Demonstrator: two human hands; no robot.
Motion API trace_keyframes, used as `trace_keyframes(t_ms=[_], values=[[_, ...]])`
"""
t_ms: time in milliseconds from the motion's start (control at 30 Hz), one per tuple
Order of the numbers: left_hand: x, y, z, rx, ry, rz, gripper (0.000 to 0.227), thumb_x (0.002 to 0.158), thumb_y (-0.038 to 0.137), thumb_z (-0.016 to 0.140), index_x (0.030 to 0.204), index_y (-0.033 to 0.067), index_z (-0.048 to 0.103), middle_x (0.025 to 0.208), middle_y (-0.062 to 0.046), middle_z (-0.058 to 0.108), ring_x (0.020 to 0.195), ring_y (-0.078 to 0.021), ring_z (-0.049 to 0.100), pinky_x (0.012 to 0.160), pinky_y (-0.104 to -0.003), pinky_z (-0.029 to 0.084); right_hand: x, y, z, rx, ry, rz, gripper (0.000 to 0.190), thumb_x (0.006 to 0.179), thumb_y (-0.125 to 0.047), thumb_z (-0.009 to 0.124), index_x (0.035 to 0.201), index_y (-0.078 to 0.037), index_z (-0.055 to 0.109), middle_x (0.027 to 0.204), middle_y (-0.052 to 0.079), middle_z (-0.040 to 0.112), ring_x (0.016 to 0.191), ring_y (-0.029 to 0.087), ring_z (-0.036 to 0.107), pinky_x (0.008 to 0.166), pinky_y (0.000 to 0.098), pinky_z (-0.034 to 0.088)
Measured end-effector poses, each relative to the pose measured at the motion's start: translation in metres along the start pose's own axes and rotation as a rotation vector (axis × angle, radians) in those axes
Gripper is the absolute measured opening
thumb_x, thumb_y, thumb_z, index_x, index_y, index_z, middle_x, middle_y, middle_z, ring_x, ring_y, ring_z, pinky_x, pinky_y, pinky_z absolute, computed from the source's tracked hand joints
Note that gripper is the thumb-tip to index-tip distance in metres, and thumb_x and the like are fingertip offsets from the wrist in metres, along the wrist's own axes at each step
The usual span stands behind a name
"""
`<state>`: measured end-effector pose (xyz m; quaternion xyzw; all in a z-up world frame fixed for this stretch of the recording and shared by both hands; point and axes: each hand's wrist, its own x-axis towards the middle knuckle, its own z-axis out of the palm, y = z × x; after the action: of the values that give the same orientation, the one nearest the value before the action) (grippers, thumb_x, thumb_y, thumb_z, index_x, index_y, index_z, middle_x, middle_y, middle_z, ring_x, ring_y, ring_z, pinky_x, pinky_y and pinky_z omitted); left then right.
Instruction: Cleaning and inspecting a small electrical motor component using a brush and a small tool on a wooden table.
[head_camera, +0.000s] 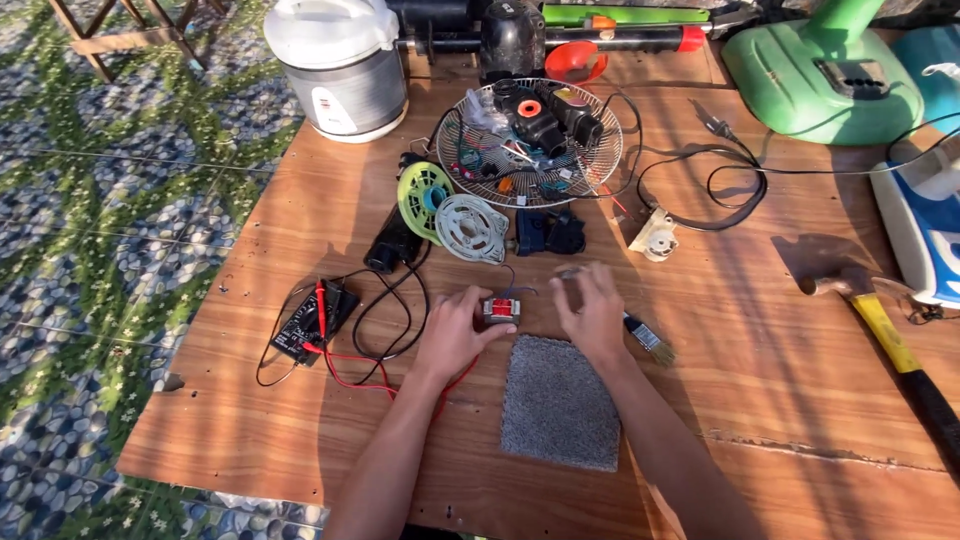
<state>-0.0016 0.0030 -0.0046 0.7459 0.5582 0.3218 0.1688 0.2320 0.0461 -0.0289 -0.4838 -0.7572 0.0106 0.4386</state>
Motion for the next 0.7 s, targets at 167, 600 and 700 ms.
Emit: trace_keyframes(t_ms=[167,600,700], values=[[-0.002,-0.001,0.002,-0.003,0.001,-0.007,0.059,0.072,0.042,0.09,0.117,0.0093,0.067,0.079,-0.008,0.072,0.084,-0.0297,0.074,0.089,-0.042,0.051,0.003,0.0,0.001,-0.05,-0.038,-0.009,0.013,0.093,-0.022,0.074,0.089,-0.011,0.07,0.081,0.007,0.062,0.085,0.032,0.066,0.072,0.0415,0.058],[0.0,0.001,0.001,0.0,-0.021,-0.02,0.059,0.075,0.04,0.089,0.119,0.0078,0.067,0.082,-0.009,0.073,0.086,-0.03,0.074,0.094,-0.043,0.05,0.002,-0.01,0.004,0.184,0.055,-0.065,0.016,0.091,-0.011,0.077,0.089,-0.007,0.062,0.094,0.008,0.071,0.084,0.028,0.064,0.075,0.0385,0.053],[-0.001,0.001,0.001,0.001,-0.016,-0.018,0.059,0.075,0.039,0.089,0.12,0.0076,0.067,0.082,-0.01,0.072,0.087,-0.0306,0.074,0.094,-0.044,0.05,0.005,-0.018,0.0,0.155,0.048,-0.085,0.02,0.091,-0.01,0.078,0.086,-0.005,0.059,0.089,0.01,0.066,0.083,0.032,0.063,0.074,0.0403,0.053]])
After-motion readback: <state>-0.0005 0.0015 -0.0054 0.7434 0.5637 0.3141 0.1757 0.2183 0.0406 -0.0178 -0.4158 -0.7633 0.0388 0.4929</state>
